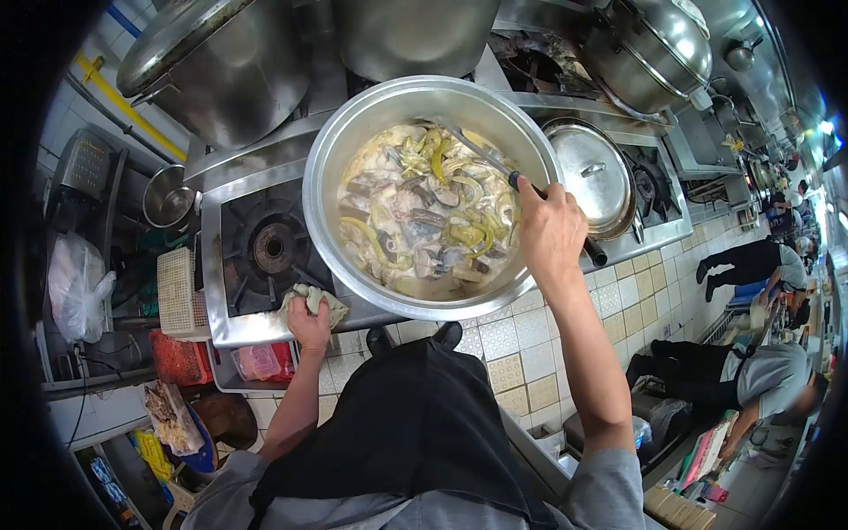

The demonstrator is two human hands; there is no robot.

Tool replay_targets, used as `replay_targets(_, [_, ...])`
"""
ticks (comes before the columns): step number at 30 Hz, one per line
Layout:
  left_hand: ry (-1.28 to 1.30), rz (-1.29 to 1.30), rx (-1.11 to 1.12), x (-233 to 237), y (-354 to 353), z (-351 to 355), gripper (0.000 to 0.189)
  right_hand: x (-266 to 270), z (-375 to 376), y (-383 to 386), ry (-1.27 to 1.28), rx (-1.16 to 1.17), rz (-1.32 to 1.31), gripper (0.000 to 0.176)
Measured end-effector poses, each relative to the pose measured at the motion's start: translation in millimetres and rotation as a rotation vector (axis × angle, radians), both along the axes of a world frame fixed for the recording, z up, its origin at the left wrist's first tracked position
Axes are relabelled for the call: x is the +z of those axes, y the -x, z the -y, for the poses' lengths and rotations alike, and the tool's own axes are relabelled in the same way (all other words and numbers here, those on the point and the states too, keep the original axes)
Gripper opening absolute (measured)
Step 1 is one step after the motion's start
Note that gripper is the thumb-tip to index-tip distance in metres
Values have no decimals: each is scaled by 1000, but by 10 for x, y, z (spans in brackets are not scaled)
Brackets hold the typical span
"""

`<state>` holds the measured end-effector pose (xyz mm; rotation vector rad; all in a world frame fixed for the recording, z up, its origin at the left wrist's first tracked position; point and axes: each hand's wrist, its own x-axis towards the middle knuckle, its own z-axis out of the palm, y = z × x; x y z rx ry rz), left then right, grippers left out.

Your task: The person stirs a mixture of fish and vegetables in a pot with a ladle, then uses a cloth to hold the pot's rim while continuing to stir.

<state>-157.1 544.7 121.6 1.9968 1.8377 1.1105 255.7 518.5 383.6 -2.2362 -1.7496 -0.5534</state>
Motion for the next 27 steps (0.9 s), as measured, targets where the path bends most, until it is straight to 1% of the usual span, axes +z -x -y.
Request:
replay_targets(2, [2, -1, -2, 12, -7, -3, 32, 32, -87, 41, 38, 33, 69, 36])
replay_targets(6, [8, -11, 2, 18, 1, 9, 33, 172, -238, 108, 92, 48, 88, 35])
replay_targets(8, [7, -2, -1, 24, -6, 14, 33, 283, -339, 128, 136, 79, 127, 29])
replay_targets(9, [-2, 0, 3, 28, -14, 12, 33, 346, -405, 138, 137, 80, 127, 29])
replay_targets(11, [-10, 1, 3, 31, -17, 8, 32, 473, -562, 148, 145, 156, 166, 20])
replay_targets(12, [-11, -5, 1, 29, -17, 8, 32, 526, -653, 140, 146, 154, 165, 20])
replay_targets(14, [-12, -11, -2, 15, -9, 5, 32, 629, -857, 113, 165, 224, 229, 17])
replay_targets(20, [-7, -3, 1, 27, -5, 9, 32, 957, -1442, 52, 261, 270, 272, 16])
replay_targets(21, [-17, 0, -2, 38, -12, 10, 33, 1024, -1543, 61, 334, 244, 285, 17])
replay_targets(27, [-6, 3, -5, 5, 20, 18, 34, 1290, -1990, 184, 478, 272, 349, 20])
